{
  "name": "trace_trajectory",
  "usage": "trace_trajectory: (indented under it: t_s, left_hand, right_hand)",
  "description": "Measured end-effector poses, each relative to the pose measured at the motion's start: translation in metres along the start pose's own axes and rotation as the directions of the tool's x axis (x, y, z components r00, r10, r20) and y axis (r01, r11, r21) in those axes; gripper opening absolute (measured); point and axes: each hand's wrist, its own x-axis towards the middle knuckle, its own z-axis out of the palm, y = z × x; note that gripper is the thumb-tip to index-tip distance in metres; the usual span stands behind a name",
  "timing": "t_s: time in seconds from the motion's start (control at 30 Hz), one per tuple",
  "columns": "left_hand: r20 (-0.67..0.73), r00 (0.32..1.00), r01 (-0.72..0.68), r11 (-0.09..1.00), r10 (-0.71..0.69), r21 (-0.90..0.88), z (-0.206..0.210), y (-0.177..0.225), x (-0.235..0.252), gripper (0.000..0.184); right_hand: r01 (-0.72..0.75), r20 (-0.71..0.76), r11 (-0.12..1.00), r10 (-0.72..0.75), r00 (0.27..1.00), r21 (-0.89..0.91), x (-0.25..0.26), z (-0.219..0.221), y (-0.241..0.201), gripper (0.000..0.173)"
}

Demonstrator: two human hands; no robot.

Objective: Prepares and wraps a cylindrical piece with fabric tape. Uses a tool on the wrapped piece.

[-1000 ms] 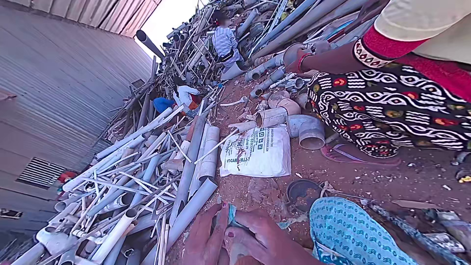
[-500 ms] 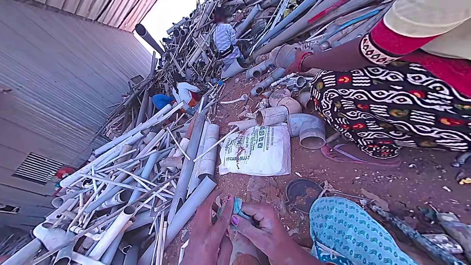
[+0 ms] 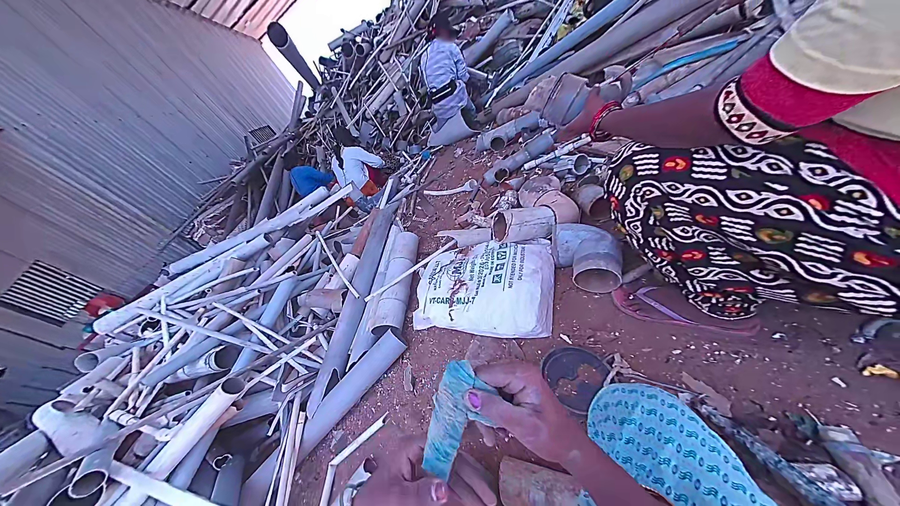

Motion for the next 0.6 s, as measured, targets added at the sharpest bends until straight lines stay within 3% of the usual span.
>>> trace_trajectory:
  t_s: [0.07, 0.1, 0.17, 0.23, 0.3, 0.37, 0.47, 0.53, 0.6]
  left_hand:
    - [-0.206, 0.978, 0.005, 0.995, -0.025, -0.096, 0.012, -0.023, -0.004, 0.035]
    - [-0.356, 0.934, 0.007, 0.998, -0.031, -0.066, 0.016, -0.033, -0.005, 0.032]
    - [-0.591, 0.806, 0.140, 0.978, -0.023, 0.153, 0.012, -0.052, -0.005, 0.032]
    - [-0.685, 0.729, 0.386, 0.837, -0.018, 0.388, 0.001, -0.068, -0.008, 0.032]
    - [-0.714, 0.699, 0.569, 0.643, -0.049, 0.513, 0.000, -0.074, -0.008, 0.034]
    - [-0.754, 0.654, 0.673, 0.505, -0.066, 0.540, 0.006, -0.077, -0.004, 0.036]
    - [-0.837, 0.516, 0.843, 0.282, -0.181, 0.458, 0.012, -0.068, 0.008, 0.041]
    - [-0.883, 0.412, 0.911, 0.124, -0.226, 0.393, 0.015, -0.064, 0.018, 0.045]
    - [-0.909, 0.391, 0.920, 0.049, -0.146, 0.388, 0.019, -0.070, 0.022, 0.046]
  right_hand:
    - [-0.157, 0.000, 0.980, 0.158, 0.987, -0.127, 0.002, -0.005, 0.010, 0.022]
    - [-0.230, -0.006, 0.934, 0.238, 0.971, -0.272, 0.004, -0.009, 0.015, 0.023]
    - [-0.332, -0.016, 0.731, 0.403, 0.915, -0.596, 0.005, -0.015, 0.019, 0.028]
    - [-0.388, -0.040, 0.581, 0.520, 0.853, -0.716, -0.001, -0.014, 0.028, 0.030]
    - [-0.472, -0.111, 0.574, 0.551, 0.827, -0.670, -0.014, -0.014, 0.045, 0.027]
    - [-0.514, -0.159, 0.672, 0.517, 0.841, -0.534, -0.026, -0.013, 0.060, 0.022]
    - [-0.517, -0.152, 0.792, 0.496, 0.855, -0.325, -0.034, -0.009, 0.074, 0.017]
    - [-0.515, -0.163, 0.798, 0.489, 0.857, -0.313, -0.035, -0.008, 0.080, 0.016]
    - [-0.511, -0.215, 0.770, 0.464, 0.859, -0.381, -0.037, -0.006, 0.086, 0.021]
